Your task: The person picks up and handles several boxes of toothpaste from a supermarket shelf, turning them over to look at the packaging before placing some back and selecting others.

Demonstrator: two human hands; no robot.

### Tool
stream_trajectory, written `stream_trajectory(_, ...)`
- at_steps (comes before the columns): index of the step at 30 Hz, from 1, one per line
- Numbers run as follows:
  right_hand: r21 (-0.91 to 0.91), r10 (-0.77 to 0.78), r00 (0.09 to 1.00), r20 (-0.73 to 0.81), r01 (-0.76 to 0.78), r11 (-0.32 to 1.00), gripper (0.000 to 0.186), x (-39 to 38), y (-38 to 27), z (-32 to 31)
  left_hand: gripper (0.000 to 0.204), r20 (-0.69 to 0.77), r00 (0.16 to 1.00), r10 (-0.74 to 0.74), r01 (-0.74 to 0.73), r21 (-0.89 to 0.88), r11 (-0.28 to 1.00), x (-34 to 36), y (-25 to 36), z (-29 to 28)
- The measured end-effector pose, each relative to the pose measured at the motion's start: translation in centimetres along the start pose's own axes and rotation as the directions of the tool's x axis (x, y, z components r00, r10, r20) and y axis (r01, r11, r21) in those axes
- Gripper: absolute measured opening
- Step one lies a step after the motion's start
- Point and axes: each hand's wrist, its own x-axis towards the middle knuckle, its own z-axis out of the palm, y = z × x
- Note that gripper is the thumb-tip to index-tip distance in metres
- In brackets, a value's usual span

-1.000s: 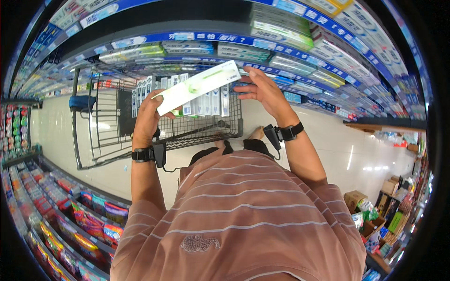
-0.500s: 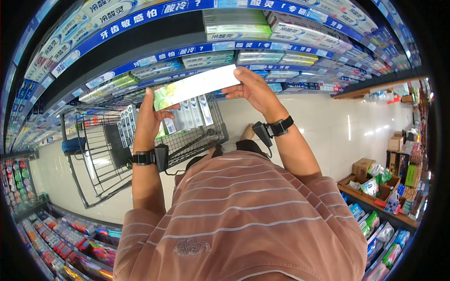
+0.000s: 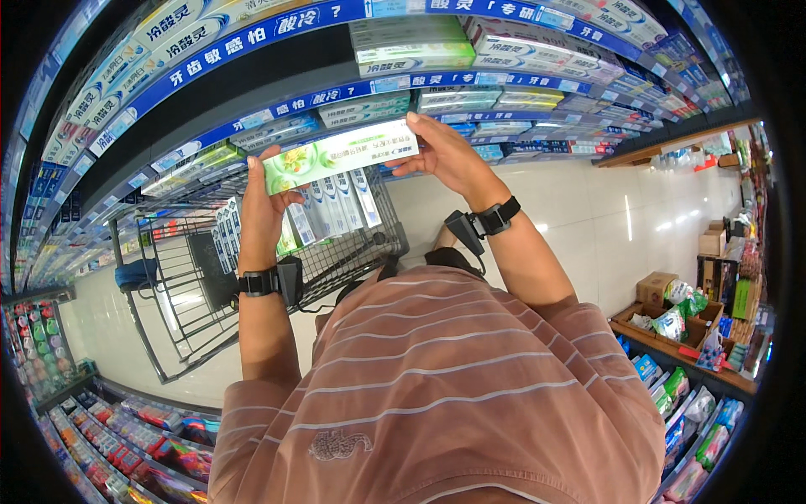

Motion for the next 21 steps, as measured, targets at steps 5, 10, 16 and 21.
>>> stream_trajectory(5,0.003,0.046,0.998,0.043,-0.046,0.999,0.046,0.5,0.5,-0.6,0.062,-0.016,1.0,0.004,-0.005,-0.049,0.999,0.8,0.1,-0.1)
stream_trajectory(10,0.233,0.071,0.993,0.098,-0.093,0.968,0.051,1.0,2.0,0.0,0.042,0.003,0.991,0.133,-0.131,-0.151,0.98,1.0,-0.3,1.1)
stream_trajectory(16,0.376,0.137,0.955,0.262,-0.232,0.897,0.055,-0.2,4.3,1.8,0.045,-0.016,0.995,0.096,-0.095,0.058,0.994,0.5,-1.9,6.4)
stream_trajectory(21,-0.028,0.229,0.951,0.21,-0.228,0.973,0.048,0.0,3.9,-0.4,0.066,0.141,0.99,0.01,-0.045,0.248,0.968,0.1,-0.8,6.6)
